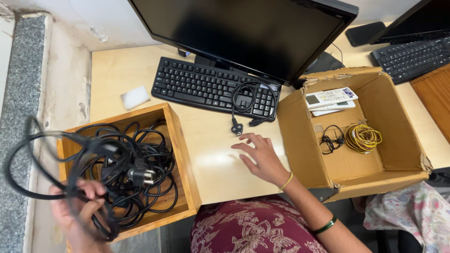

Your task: The person picks up and places remotes into a box, then gathers various black cables from a desk and places them into a wooden crate.

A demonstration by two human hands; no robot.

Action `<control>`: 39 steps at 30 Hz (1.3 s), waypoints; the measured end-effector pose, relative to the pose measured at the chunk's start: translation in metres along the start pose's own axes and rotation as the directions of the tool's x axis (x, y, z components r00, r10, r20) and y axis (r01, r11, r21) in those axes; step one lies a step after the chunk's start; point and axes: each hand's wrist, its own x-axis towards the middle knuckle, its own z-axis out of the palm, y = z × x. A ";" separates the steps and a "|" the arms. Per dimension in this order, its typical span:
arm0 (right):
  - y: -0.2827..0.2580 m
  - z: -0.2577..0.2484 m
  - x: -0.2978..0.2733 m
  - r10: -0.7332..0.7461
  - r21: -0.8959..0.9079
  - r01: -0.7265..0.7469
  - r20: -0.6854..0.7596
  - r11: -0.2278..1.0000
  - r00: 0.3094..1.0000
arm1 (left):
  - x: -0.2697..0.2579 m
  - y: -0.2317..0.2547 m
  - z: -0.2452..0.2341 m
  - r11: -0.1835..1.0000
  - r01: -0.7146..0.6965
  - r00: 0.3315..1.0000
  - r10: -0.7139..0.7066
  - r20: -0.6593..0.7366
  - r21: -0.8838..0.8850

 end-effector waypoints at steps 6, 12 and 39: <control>0.073 0.033 0.018 0.067 -0.162 -0.057 0.055 0.985 0.996 | -0.010 -0.033 -0.028 0.541 0.008 0.991 0.107 -0.078 0.841; 0.123 0.058 0.075 0.187 -0.260 -0.200 -0.075 0.945 0.980 | -0.019 -0.053 0.011 0.403 0.029 0.989 0.121 -0.085 0.915; 0.060 -0.017 0.045 0.155 0.270 -0.084 -0.255 0.959 0.954 | 0.007 -0.041 0.190 0.649 -0.330 0.908 0.020 0.418 0.686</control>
